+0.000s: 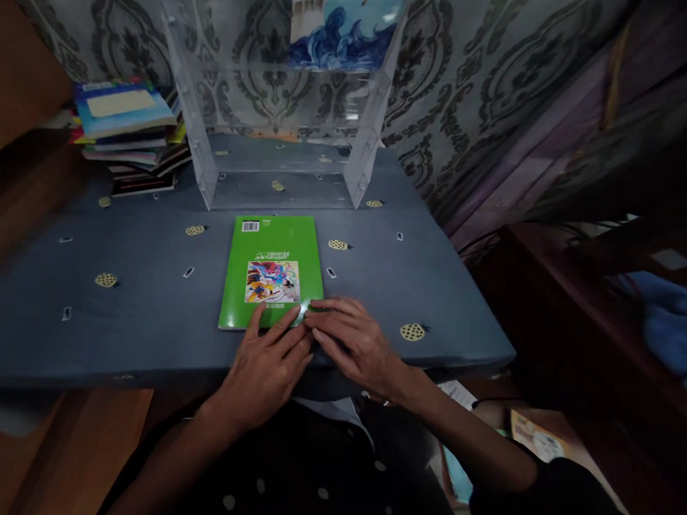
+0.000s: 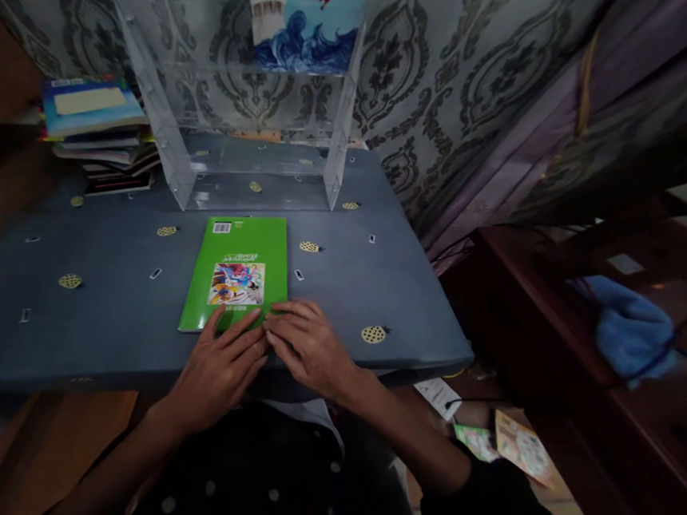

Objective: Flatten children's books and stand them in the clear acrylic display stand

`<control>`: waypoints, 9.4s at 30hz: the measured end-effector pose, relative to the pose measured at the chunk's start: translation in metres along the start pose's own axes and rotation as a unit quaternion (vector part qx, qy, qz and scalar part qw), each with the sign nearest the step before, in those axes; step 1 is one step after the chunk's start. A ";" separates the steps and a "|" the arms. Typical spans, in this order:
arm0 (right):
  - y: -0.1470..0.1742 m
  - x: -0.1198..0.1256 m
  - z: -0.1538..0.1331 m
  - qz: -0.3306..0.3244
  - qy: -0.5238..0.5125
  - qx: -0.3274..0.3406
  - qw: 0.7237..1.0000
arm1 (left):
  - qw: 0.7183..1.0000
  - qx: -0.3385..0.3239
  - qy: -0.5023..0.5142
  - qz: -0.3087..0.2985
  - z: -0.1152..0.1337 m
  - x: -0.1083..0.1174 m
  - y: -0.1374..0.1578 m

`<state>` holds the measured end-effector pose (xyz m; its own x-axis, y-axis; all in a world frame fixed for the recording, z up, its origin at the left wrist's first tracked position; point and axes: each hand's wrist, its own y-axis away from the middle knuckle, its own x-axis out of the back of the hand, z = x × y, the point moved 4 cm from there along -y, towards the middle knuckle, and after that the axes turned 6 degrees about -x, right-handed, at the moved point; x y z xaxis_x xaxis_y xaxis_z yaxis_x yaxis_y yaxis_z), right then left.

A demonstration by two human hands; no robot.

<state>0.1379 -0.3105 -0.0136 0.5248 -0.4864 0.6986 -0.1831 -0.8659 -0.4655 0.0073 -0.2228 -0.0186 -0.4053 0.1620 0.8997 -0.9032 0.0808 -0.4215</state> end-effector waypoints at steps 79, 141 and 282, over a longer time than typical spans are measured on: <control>-0.189 -0.061 0.122 -0.132 0.069 -0.031 0.988 | 0.968 0.200 -0.135 -0.066 -0.195 -0.008 -0.071; -0.107 -0.013 0.159 0.054 -0.060 -0.148 0.986 | 0.997 0.054 0.002 -0.055 -0.170 -0.057 -0.143; 0.020 -0.019 -0.010 -0.014 0.110 -0.041 0.993 | 0.991 -0.059 0.032 -0.115 -0.030 -0.002 0.009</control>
<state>0.1159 -0.3193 -0.0306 0.3382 -0.4681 0.8164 -0.2435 -0.8815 -0.4045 0.0043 -0.1926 -0.0275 -0.1773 0.1875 0.9661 -0.9462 0.2377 -0.2198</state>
